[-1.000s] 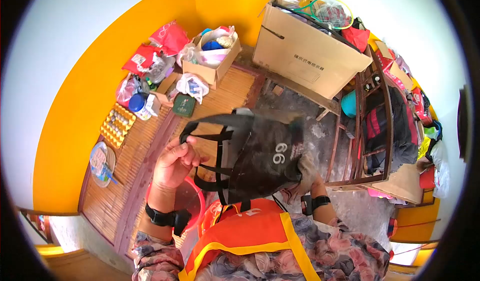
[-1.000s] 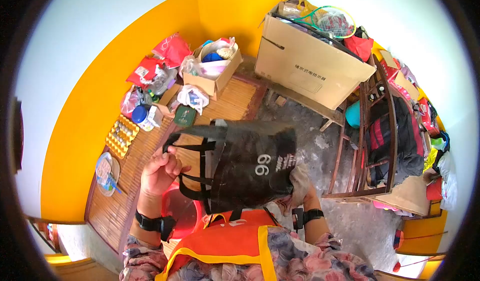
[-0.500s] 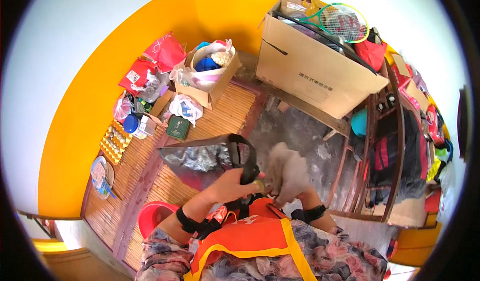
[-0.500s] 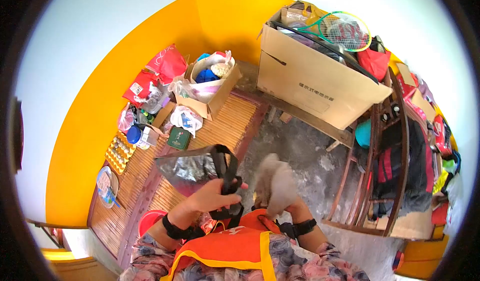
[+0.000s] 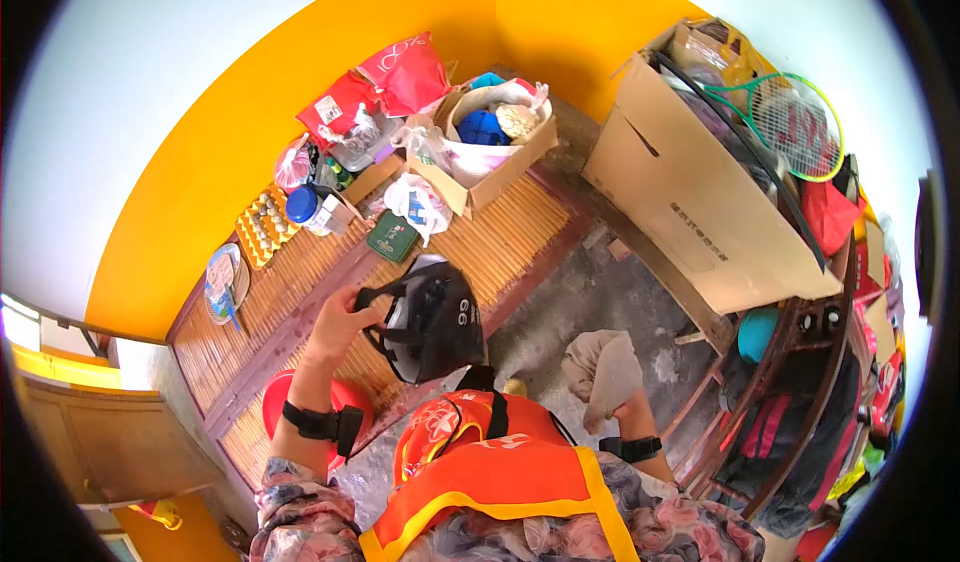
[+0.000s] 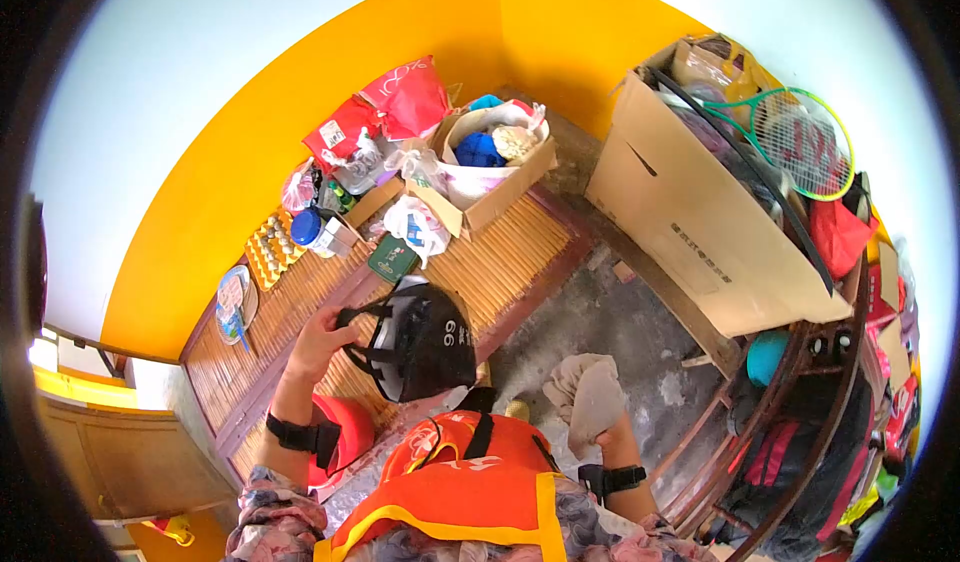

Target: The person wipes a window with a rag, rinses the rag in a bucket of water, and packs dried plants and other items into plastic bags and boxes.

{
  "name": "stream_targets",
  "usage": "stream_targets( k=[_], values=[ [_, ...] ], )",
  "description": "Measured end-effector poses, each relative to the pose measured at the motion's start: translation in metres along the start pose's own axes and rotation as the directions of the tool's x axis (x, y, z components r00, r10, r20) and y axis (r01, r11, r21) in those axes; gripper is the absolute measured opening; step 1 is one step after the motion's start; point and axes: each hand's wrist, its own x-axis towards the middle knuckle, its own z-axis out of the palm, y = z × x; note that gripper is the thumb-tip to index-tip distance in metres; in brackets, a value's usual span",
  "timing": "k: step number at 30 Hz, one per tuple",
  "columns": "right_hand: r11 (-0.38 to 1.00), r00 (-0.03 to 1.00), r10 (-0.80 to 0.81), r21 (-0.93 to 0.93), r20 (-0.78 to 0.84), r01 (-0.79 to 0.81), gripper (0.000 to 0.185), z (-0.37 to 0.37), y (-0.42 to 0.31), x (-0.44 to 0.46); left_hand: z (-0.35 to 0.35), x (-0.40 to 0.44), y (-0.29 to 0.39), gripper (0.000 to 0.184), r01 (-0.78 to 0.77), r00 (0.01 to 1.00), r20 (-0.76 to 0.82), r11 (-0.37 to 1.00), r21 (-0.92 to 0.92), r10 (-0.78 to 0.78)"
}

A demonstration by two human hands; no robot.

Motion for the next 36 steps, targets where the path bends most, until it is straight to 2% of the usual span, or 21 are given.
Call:
stream_targets(
  k=[1, 3, 5, 6, 7, 9, 10, 11, 13, 17, 19, 20, 21, 23, 24, 26, 27, 30, 33, 35, 36],
  values=[
    [1.000, 0.999, -0.005, 0.006, 0.039, 0.005, 0.028, 0.005, -0.004, 0.007, 0.003, 0.006, 0.008, 0.034, -0.010, 0.995, 0.094, 0.977, -0.211, 0.031],
    [1.000, 0.998, -0.004, -0.008, 0.055, 0.004, 0.028, 0.013, -0.011, 0.018, 0.000, 0.027, -0.002, 0.040, -0.022, 0.999, 0.030, 0.976, -0.218, 0.030],
    [0.999, 1.000, 0.001, -0.039, 0.024, 0.000, 0.029, 0.019, -0.019, 0.032, -0.004, 0.056, -0.010, 0.041, -0.202, 0.966, -0.140, 0.972, 0.121, 0.218],
    [0.999, 1.000, 0.000, -0.055, 0.005, 0.001, 0.029, 0.022, -0.022, 0.038, -0.003, 0.061, -0.004, 0.040, -0.231, 0.967, -0.126, 0.971, -0.059, 0.222],
    [0.998, 1.000, -0.006, -0.070, -0.014, 0.005, 0.030, 0.025, -0.026, 0.046, -0.005, 0.073, -0.007, 0.040, -0.241, 0.964, -0.135, 0.968, -0.070, 0.231],
    [0.994, 0.999, -0.016, -0.109, -0.048, 0.010, 0.030, 0.034, -0.036, 0.061, -0.012, 0.098, -0.018, 0.037, -0.389, 0.839, -0.191, 0.808, 0.443, 0.509],
    [0.991, 0.998, -0.027, -0.131, -0.063, 0.019, 0.031, 0.039, -0.040, 0.069, -0.006, 0.097, 0.003, 0.034, -0.250, 0.853, -0.280, 0.815, 0.522, 0.441],
    [0.989, 0.996, -0.032, -0.145, -0.086, 0.019, 0.031, 0.045, -0.043, 0.073, -0.010, 0.108, 0.003, 0.034, -0.237, 0.850, -0.306, 0.830, 0.505, 0.428],
    [0.984, 0.991, -0.045, -0.175, -0.125, 0.022, 0.032, 0.056, -0.049, 0.085, -0.026, 0.135, 0.003, 0.033, -0.308, 0.764, -0.375, 0.807, 0.503, 0.525],
    [0.975, 0.982, -0.060, -0.220, -0.180, 0.019, 0.033, 0.074, -0.055, 0.104, -0.074, 0.198, 0.002, 0.025, -0.326, 0.721, -0.549, 0.906, 0.270, 0.422],
    [0.974, 0.978, -0.060, -0.228, -0.198, 0.014, 0.034, 0.082, -0.057, 0.116, -0.090, 0.210, 0.021, 0.019, -0.277, 0.658, -0.580, 0.871, 0.406, 0.480],
    [0.973, 0.977, -0.060, -0.230, -0.203, 0.012, 0.034, 0.085, -0.057, 0.120, -0.099, 0.217, 0.027, 0.016, -0.259, 0.691, -0.572, 0.890, 0.375, 0.441],
    [0.973, 0.976, -0.061, -0.229, -0.207, 0.012, 0.035, 0.087, -0.058, 0.123, -0.109, 0.224, 0.028, 0.014, -0.218, 0.694, -0.550, 0.863, 0.455, 0.465],
    [0.973, 0.975, -0.063, -0.229, -0.212, 0.013, 0.035, 0.092, -0.059, 0.131, -0.117, 0.226, 0.042, 0.014, -0.243, 0.809, -0.515, 0.959, 0.146, 0.283],
    [0.974, 0.975, -0.062, -0.226, -0.215, 0.012, 0.036, 0.094, -0.060, 0.134, -0.119, 0.230, 0.041, 0.014, -0.243, 0.812, -0.511, 0.959, 0.146, 0.283],
    [0.975, 0.976, -0.063, -0.220, -0.211, 0.015, 0.036, 0.096, -0.061, 0.138, -0.119, 0.238, 0.035, 0.017, -0.228, 0.918, -0.388, 0.914, -0.335, 0.087],
    [0.975, 0.975, -0.067, -0.219, -0.212, 0.019, 0.037, 0.097, -0.061, 0.140, -0.118, 0.238, 0.035, 0.017, -0.223, 0.922, -0.378, 0.916, -0.334, 0.087],
    [0.977, 0.978, -0.058, -0.213, -0.203, 0.014, 0.038, 0.098, -0.062, 0.149, -0.115, 0.247, 0.024, 0.027, 0.060, 0.904, -0.380, 0.938, -0.343, -0.196],
    [0.982, 0.982, -0.031, -0.188, -0.188, -0.006, 0.039, 0.097, -0.065, 0.158, -0.123, 0.266, -0.021, 0.042, 0.268, 0.933, -0.223, 0.959, -0.096, -0.283],
    [0.987, 0.986, -0.011, -0.159, -0.166, -0.016, 0.040, 0.096, -0.069, 0.160, -0.135, 0.292, -0.077, 0.044, 0.319, 0.945, -0.043, 0.943, -0.091, -0.324],
    [0.989, 0.988, 0.002, -0.145, -0.153, -0.024, 0.040, 0.094, -0.072, 0.160, -0.130, 0.293, -0.074, 0.046, 0.343, 0.939, 0.048, 0.936, -0.081, -0.340]
  ],
)
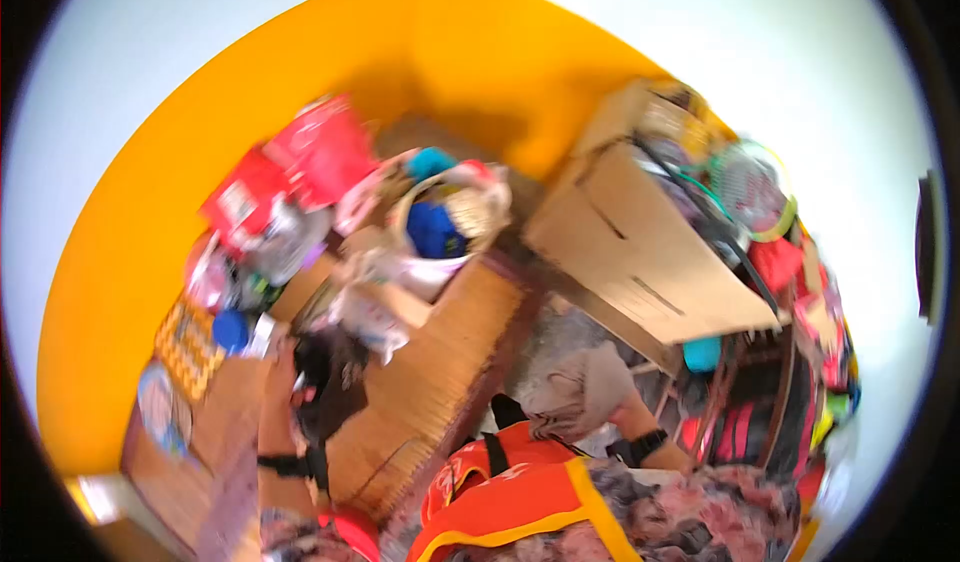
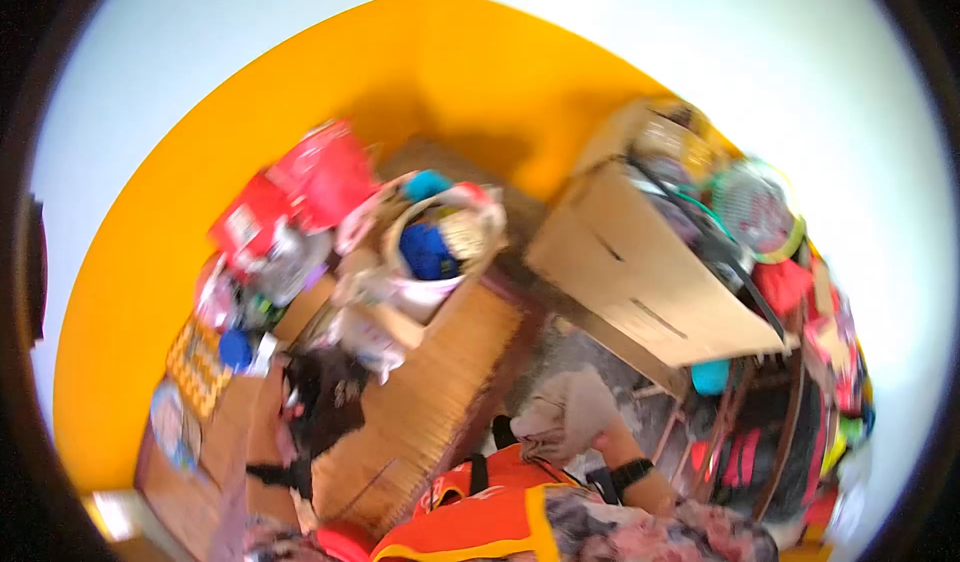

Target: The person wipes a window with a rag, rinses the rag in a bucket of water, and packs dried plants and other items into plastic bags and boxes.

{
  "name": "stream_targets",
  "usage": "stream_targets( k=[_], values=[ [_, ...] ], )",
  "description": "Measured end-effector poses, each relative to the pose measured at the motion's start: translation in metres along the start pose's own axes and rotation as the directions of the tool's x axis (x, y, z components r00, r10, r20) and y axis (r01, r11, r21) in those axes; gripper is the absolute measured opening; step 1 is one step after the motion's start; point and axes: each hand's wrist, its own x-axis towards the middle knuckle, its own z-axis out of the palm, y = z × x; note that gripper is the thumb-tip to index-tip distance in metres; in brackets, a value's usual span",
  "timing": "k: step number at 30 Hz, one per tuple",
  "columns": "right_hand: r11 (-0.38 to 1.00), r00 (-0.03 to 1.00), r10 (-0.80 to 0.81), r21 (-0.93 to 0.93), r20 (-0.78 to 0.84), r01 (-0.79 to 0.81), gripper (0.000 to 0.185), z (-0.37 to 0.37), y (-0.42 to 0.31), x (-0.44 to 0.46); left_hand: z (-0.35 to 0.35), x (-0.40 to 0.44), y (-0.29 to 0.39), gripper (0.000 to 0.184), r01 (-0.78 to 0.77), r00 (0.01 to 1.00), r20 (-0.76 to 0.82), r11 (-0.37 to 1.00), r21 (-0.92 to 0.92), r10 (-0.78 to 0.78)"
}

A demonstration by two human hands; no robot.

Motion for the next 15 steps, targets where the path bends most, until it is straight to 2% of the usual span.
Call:
stream_targets(
  k=[1, 2, 3, 4, 6, 8, 9, 12, 13, 14, 15],
  values=[
    [1.000, 1.000, 0.000, 0.012, 0.010, 0.000, 0.041, -0.002, -0.002, -0.001, -0.001, -0.009, -0.002, 0.062, 0.034, 0.996, -0.091, 0.959, 0.283, -0.008],
    [1.000, 1.000, 0.000, 0.018, 0.021, -0.001, 0.041, -0.004, -0.003, -0.001, 0.005, -0.025, 0.004, 0.088, 0.085, 0.980, -0.199, 0.845, 0.527, 0.026],
    [1.000, 0.999, -0.004, 0.024, 0.033, 0.004, 0.041, -0.007, -0.005, -0.001, -0.002, -0.019, -0.022, 0.097, -0.060, 0.962, -0.144, 0.690, 0.721, 0.234],
    [1.000, 0.999, -0.006, 0.030, 0.046, 0.005, 0.042, -0.008, -0.007, -0.001, -0.008, -0.011, -0.040, 0.108, -0.171, 0.907, -0.053, 0.479, 0.861, 0.418],
    [0.999, 0.998, -0.015, 0.043, 0.056, 0.012, 0.043, -0.012, -0.009, 0.000, 0.011, -0.028, -0.025, 0.080, 0.057, 0.944, -0.103, 0.149, 0.987, 0.315],
    [0.998, 0.997, -0.031, 0.058, 0.065, 0.027, 0.043, -0.017, -0.011, -0.001, 0.015, -0.013, -0.016, 0.050, 0.169, 0.977, -0.170, 0.021, 0.985, 0.128],
    [0.997, 0.997, -0.047, 0.069, 0.059, 0.042, 0.044, -0.021, -0.013, -0.004, 0.018, -0.005, -0.008, 0.050, 0.142, 0.980, -0.141, -0.002, 0.990, 0.142],
    [0.992, 0.995, -0.087, 0.100, 0.042, 0.083, 0.045, -0.035, -0.018, -0.016, 0.033, -0.037, 0.055, 0.025, 0.042, 0.942, -0.058, 0.057, 0.998, 0.329],
    [0.989, 0.994, -0.103, 0.110, 0.030, 0.099, 0.045, -0.041, -0.021, -0.020, 0.033, -0.039, 0.072, 0.023, -0.018, 0.897, 0.029, -0.029, 0.999, 0.442],
    [0.986, 0.993, -0.114, 0.125, 0.023, 0.110, 0.046, -0.046, -0.021, -0.026, 0.061, -0.070, 0.108, 0.018, 0.014, 0.815, 0.000, -0.020, 1.000, 0.579],
    [0.983, 0.992, -0.125, 0.137, 0.013, 0.122, 0.046, -0.053, -0.023, -0.031, 0.064, -0.078, 0.127, 0.019, -0.052, 0.721, 0.041, -0.005, 0.999, 0.692]
  ],
)
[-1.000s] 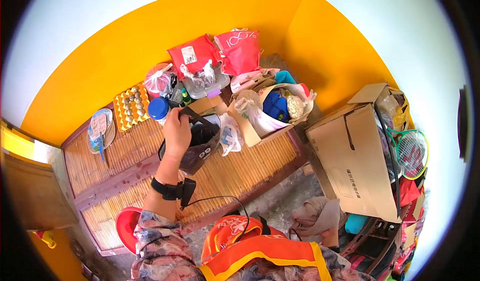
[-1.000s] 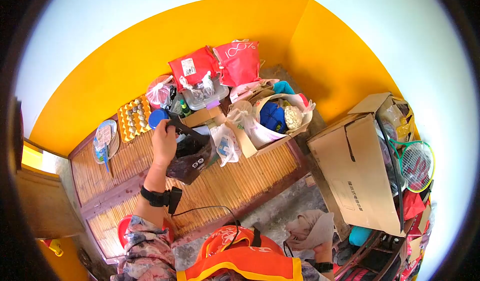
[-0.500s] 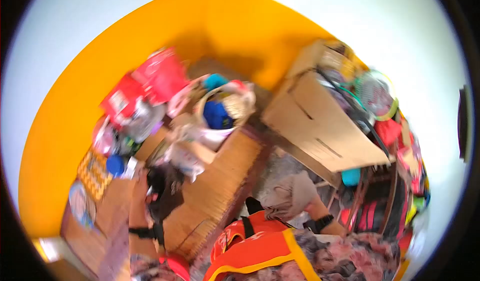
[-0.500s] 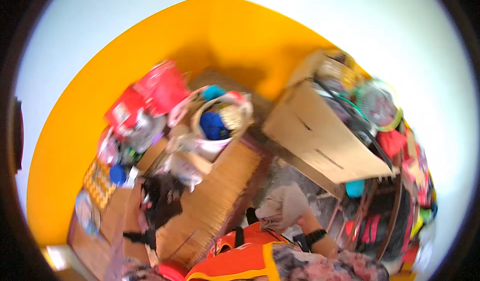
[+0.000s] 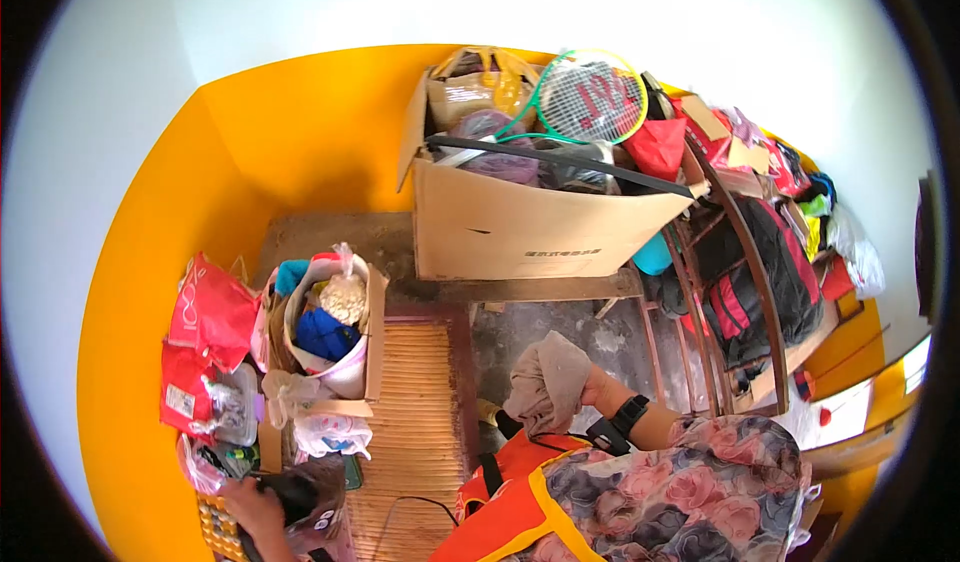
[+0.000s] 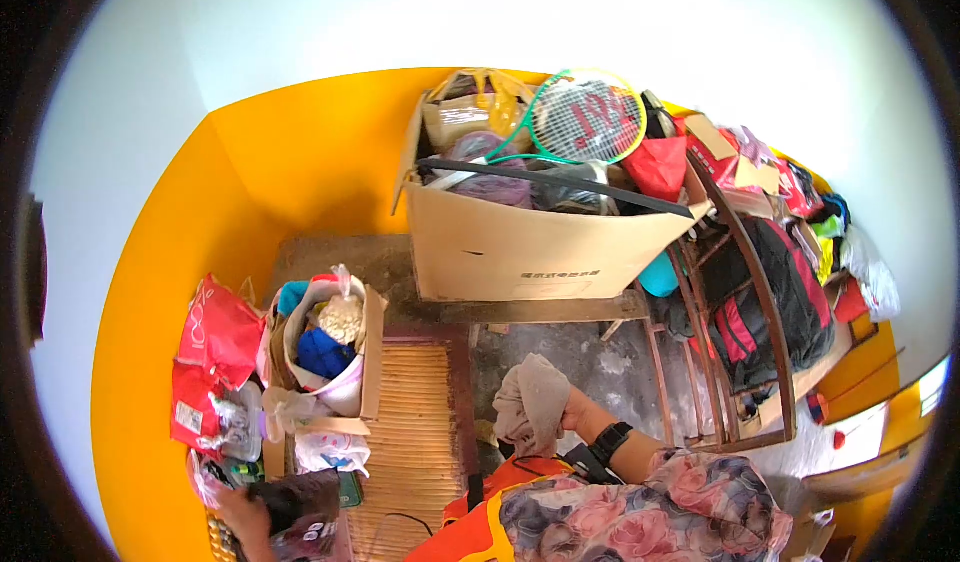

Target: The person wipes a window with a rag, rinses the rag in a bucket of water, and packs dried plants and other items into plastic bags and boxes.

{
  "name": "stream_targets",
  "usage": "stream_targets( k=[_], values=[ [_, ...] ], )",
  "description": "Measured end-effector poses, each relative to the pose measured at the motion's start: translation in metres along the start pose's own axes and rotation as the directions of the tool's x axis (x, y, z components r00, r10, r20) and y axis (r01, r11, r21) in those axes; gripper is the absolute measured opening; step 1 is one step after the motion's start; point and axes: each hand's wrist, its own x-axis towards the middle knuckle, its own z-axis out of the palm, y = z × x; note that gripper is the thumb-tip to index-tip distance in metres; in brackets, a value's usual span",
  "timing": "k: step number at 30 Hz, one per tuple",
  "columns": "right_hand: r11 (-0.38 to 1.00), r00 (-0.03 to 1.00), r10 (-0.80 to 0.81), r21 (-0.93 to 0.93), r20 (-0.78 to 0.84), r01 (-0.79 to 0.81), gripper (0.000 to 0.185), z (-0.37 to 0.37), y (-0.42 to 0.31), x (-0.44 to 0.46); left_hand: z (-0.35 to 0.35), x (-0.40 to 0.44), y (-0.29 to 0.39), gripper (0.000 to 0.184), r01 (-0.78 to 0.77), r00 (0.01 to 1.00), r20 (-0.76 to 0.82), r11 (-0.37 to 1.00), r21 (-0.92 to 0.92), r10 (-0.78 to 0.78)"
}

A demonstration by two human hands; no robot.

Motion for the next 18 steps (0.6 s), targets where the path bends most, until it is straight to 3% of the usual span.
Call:
stream_targets(
  k=[1, 2, 3, 5, 12, 18],
  values=[
    [1.000, 1.000, -0.012, 0.013, -0.012, 0.012, 0.047, -0.005, -0.002, -0.006, -0.016, 0.005, 0.004, 0.026, -0.098, 0.964, -0.245, 0.994, 0.044, 0.106],
    [0.999, 0.999, -0.020, 0.024, -0.026, 0.021, 0.047, -0.012, -0.006, -0.010, -0.034, 0.014, 0.000, 0.031, -0.255, 0.876, -0.380, 0.953, 0.161, 0.298],
    [0.998, 0.998, -0.052, 0.038, -0.033, 0.053, 0.045, -0.016, -0.006, -0.016, -0.071, 0.016, 0.016, 0.025, -0.430, 0.821, -0.447, 0.900, -0.074, 0.356],
    [0.990, 0.991, -0.118, 0.074, -0.064, 0.122, 0.041, -0.028, -0.012, -0.026, -0.118, 0.025, 0.050, 0.024, -0.582, 0.751, -0.524, 0.778, -0.236, 0.403],
    [0.928, 0.944, -0.286, 0.197, -0.166, 0.316, 0.029, -0.085, -0.044, -0.040, -0.202, 0.084, 0.235, 0.019, -0.843, 0.527, -0.746, 0.360, -0.399, 0.408],
    [0.842, 0.915, -0.355, 0.358, -0.193, 0.402, 0.031, -0.140, -0.084, -0.074, -0.245, 0.119, 0.455, 0.017, -0.923, 0.330, -0.890, -0.089, -0.374, 0.314]
  ],
)
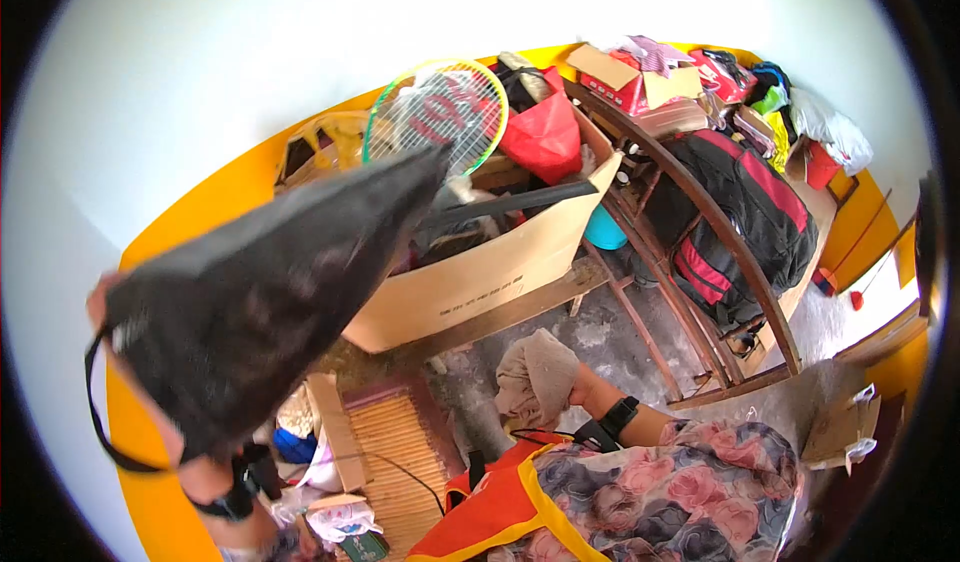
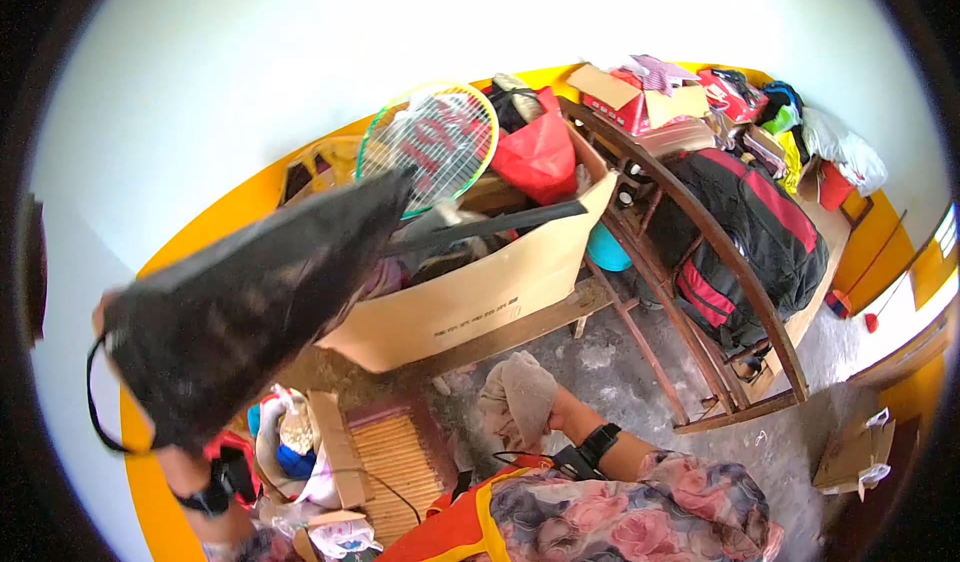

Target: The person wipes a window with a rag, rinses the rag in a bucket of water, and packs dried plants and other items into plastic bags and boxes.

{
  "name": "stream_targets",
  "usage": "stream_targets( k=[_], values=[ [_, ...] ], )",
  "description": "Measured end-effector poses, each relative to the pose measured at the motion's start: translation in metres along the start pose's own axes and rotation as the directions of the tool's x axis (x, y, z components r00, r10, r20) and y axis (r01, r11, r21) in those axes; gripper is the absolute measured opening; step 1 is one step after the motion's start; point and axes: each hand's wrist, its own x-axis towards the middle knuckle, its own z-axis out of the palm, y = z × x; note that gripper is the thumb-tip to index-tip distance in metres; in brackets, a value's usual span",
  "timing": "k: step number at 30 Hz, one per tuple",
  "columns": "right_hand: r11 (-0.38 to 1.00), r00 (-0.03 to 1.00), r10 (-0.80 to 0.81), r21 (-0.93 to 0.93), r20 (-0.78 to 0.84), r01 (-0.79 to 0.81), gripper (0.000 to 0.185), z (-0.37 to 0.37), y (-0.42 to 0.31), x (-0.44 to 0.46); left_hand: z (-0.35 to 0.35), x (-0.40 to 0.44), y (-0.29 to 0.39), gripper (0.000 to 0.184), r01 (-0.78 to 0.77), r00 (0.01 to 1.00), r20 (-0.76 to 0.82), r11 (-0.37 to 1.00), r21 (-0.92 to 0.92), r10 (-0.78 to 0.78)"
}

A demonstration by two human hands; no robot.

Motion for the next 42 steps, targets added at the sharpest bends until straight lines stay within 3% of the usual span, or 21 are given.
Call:
stream_targets(
  k=[3, 4, 5, 7, 8, 10, 11, 12, 14, 16, 18, 19, 20, 24, 26, 29, 34, 35, 38, 40, 42],
  values=[
    [0.991, 0.988, -0.130, -0.042, -0.083, 0.127, 0.032, -0.017, -0.031, -0.019, 0.122, 0.050, -0.005, 0.016, -0.120, 0.993, -0.026, 0.979, -0.162, 0.118],
    [0.976, 0.977, -0.208, -0.076, -0.050, 0.204, 0.030, -0.003, -0.044, -0.036, 0.165, 0.066, 0.004, 0.016, -0.080, 0.997, -0.001, 0.991, -0.107, 0.080],
    [0.954, 0.959, -0.282, -0.108, -0.013, 0.279, 0.028, 0.004, -0.055, -0.048, 0.208, 0.073, 0.021, 0.018, -0.133, 0.989, 0.025, 0.954, -0.267, 0.145],
    [0.937, 0.934, -0.348, -0.069, -0.084, 0.343, 0.028, -0.010, -0.067, -0.064, 0.296, 0.086, 0.009, 0.019, -0.180, 0.984, -0.030, 0.974, -0.138, 0.177],
    [0.917, 0.904, -0.398, -0.039, -0.155, 0.397, 0.028, -0.018, -0.070, -0.074, 0.333, 0.086, 0.006, 0.018, -0.186, 0.978, 0.054, 0.964, -0.189, 0.199],
    [0.887, 0.864, -0.451, 0.002, -0.223, 0.463, 0.026, -0.023, -0.075, -0.093, 0.386, 0.080, 0.019, 0.027, 0.111, 0.936, 0.326, 0.990, 0.091, -0.135],
    [0.858, 0.824, -0.478, 0.040, -0.303, 0.513, 0.025, -0.020, -0.077, -0.105, 0.402, 0.076, 0.031, 0.026, 0.095, 0.909, 0.384, 0.979, 0.180, -0.159],
    [0.824, 0.779, -0.496, 0.075, -0.383, 0.562, 0.024, -0.021, -0.079, -0.114, 0.408, 0.070, 0.051, 0.025, 0.022, 0.927, 0.370, 0.993, 0.118, -0.065],
    [0.798, 0.790, -0.603, -0.089, -0.112, 0.597, 0.026, -0.035, -0.080, -0.128, 0.452, 0.071, 0.040, 0.024, -0.071, 0.878, 0.478, 0.985, 0.159, -0.014],
    [0.740, 0.720, -0.616, 0.080, -0.320, 0.668, 0.031, -0.048, -0.067, -0.137, 0.473, 0.069, 0.048, 0.024, -0.162, 0.836, 0.535, 0.986, 0.031, 0.121],
    [0.681, 0.667, -0.602, 0.153, -0.439, 0.716, 0.033, -0.055, -0.061, -0.140, 0.497, 0.068, 0.055, 0.026, -0.229, 0.474, 0.871, 0.973, -0.018, 0.128],
    [0.665, 0.622, -0.638, 0.083, -0.453, 0.743, 0.035, -0.058, -0.059, -0.140, 0.544, 0.052, 0.019, 0.029, -0.217, 0.487, 0.849, 0.970, -0.111, 0.206],
    [0.646, 0.576, -0.670, 0.015, -0.467, 0.764, 0.038, -0.058, -0.054, -0.140, 0.535, 0.053, 0.047, 0.030, -0.097, 0.433, 0.892, 0.991, -0.097, 0.130],
    [0.533, 0.466, -0.617, 0.098, -0.634, 0.840, 0.042, -0.061, -0.038, -0.130, 0.606, -0.014, 0.020, 0.030, -0.075, 0.346, 0.903, 0.967, -0.242, 0.253],
    [0.486, 0.396, -0.648, 0.048, -0.650, 0.873, 0.042, -0.063, -0.039, -0.118, 0.636, -0.049, 0.002, 0.030, -0.207, 0.127, 0.978, 0.969, -0.137, 0.165],
    [0.404, 0.348, -0.682, 0.066, -0.643, 0.912, 0.039, -0.047, -0.040, -0.109, 0.642, -0.082, 0.014, 0.029, 0.009, 0.322, 0.941, 0.995, 0.104, -0.101],
    [0.392, 0.297, -0.679, 0.011, -0.671, 0.920, 0.035, -0.006, -0.049, -0.109, 0.650, -0.034, 0.020, 0.029, 0.094, 0.345, 0.936, 0.991, -0.100, 0.062],
    [0.406, 0.292, -0.693, -0.021, -0.659, 0.914, 0.038, -0.007, -0.047, -0.109, 0.637, -0.027, 0.029, 0.027, 0.159, 0.526, 0.839, 0.952, -0.260, 0.141],
    [0.424, 0.309, -0.702, -0.028, -0.641, 0.905, 0.040, -0.028, -0.034, -0.109, 0.634, -0.053, 0.029, 0.031, 0.018, 0.668, 0.723, 0.968, -0.251, 0.175],
    [0.418, 0.311, -0.700, -0.016, -0.643, 0.908, 0.040, -0.033, -0.025, -0.113, 0.630, -0.095, 0.025, 0.036, -0.013, 0.444, 0.890, 0.994, -0.108, 0.103],
    [0.372, 0.344, -0.672, 0.103, -0.656, 0.923, 0.037, -0.028, -0.028, -0.118, 0.638, -0.126, 0.005, 0.031, 0.281, 0.229, 0.972, 0.952, -0.123, 0.058]
  ],
)
